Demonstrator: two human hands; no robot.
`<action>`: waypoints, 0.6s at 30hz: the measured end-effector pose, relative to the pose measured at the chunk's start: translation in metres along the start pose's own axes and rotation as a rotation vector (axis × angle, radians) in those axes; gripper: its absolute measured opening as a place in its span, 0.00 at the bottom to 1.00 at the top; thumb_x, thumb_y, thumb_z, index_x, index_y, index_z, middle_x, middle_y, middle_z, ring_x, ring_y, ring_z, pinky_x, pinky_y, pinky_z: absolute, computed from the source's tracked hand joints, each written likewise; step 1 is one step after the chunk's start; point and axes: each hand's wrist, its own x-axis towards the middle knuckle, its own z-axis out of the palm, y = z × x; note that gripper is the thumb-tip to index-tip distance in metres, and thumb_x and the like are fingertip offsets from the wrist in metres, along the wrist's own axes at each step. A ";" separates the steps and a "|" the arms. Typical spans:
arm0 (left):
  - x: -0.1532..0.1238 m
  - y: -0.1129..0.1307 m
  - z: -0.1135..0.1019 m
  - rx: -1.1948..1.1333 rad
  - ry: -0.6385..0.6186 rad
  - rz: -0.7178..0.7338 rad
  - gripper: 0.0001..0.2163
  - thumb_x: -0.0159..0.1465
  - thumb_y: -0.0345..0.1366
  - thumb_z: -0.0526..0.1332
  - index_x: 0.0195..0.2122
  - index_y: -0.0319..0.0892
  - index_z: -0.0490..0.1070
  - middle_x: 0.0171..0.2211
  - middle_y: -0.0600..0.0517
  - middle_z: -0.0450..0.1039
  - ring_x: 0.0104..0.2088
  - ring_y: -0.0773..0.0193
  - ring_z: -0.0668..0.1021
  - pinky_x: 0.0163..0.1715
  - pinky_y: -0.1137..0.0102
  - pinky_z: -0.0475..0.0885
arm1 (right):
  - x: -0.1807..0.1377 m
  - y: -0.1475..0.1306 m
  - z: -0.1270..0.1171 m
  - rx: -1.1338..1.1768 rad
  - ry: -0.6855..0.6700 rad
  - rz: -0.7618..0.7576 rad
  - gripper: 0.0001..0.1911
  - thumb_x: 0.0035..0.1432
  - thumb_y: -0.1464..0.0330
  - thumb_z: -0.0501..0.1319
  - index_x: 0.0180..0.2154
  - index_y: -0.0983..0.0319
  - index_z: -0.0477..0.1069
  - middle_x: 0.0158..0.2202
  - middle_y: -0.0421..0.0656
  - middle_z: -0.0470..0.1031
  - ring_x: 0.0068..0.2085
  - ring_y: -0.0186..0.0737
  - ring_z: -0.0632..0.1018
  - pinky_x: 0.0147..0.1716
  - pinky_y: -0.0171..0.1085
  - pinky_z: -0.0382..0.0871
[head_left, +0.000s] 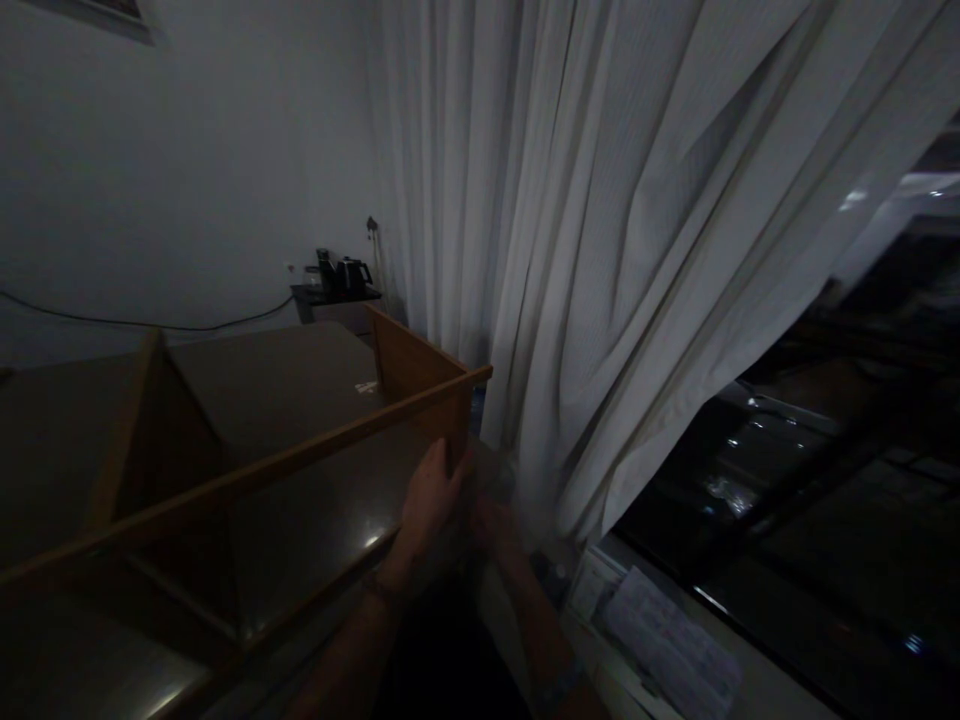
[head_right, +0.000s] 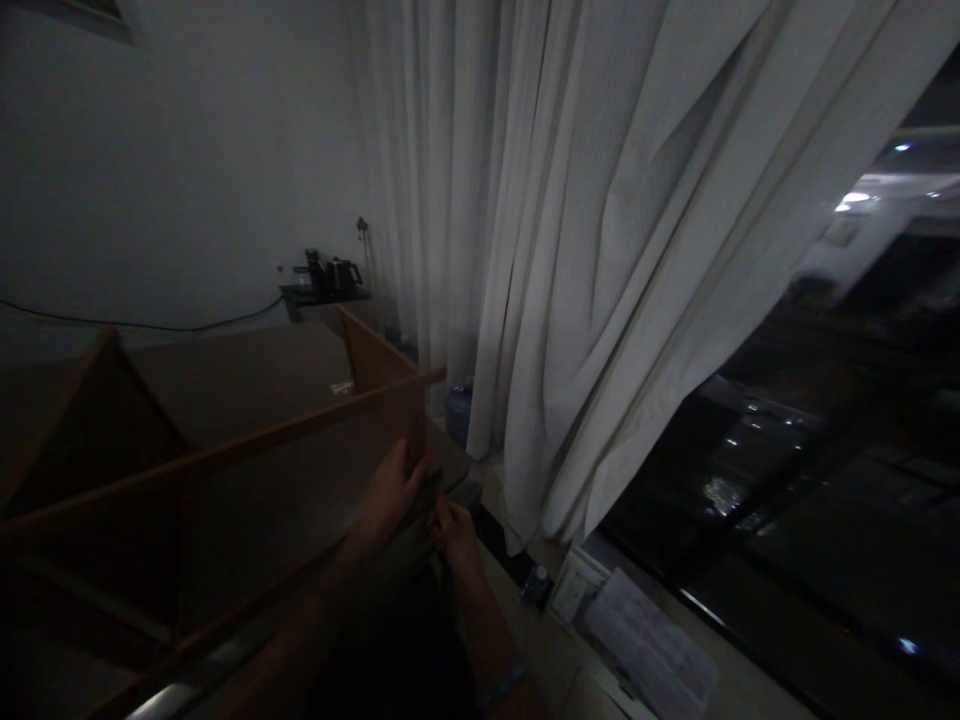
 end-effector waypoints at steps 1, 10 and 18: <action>0.000 0.000 0.000 0.003 -0.004 -0.003 0.25 0.66 0.53 0.48 0.54 0.38 0.62 0.52 0.39 0.69 0.52 0.50 0.74 0.49 0.60 0.69 | 0.000 0.000 -0.001 0.001 -0.005 -0.005 0.33 0.59 0.44 0.47 0.18 0.61 0.70 0.12 0.39 0.63 0.18 0.34 0.66 0.18 0.33 0.57; -0.001 0.002 -0.001 0.021 0.006 0.007 0.23 0.66 0.53 0.48 0.51 0.39 0.64 0.48 0.41 0.72 0.48 0.52 0.76 0.47 0.61 0.70 | -0.006 -0.002 -0.021 -0.117 -0.046 -0.074 0.34 0.62 0.44 0.42 0.26 0.62 0.72 0.22 0.40 0.73 0.23 0.35 0.71 0.24 0.32 0.60; -0.001 0.004 -0.001 0.029 0.007 -0.008 0.23 0.67 0.52 0.50 0.52 0.38 0.65 0.51 0.39 0.71 0.50 0.52 0.75 0.48 0.61 0.70 | -0.003 -0.006 -0.038 -0.860 -0.059 -0.465 0.13 0.65 0.59 0.54 0.38 0.59 0.73 0.32 0.45 0.79 0.34 0.42 0.77 0.36 0.37 0.62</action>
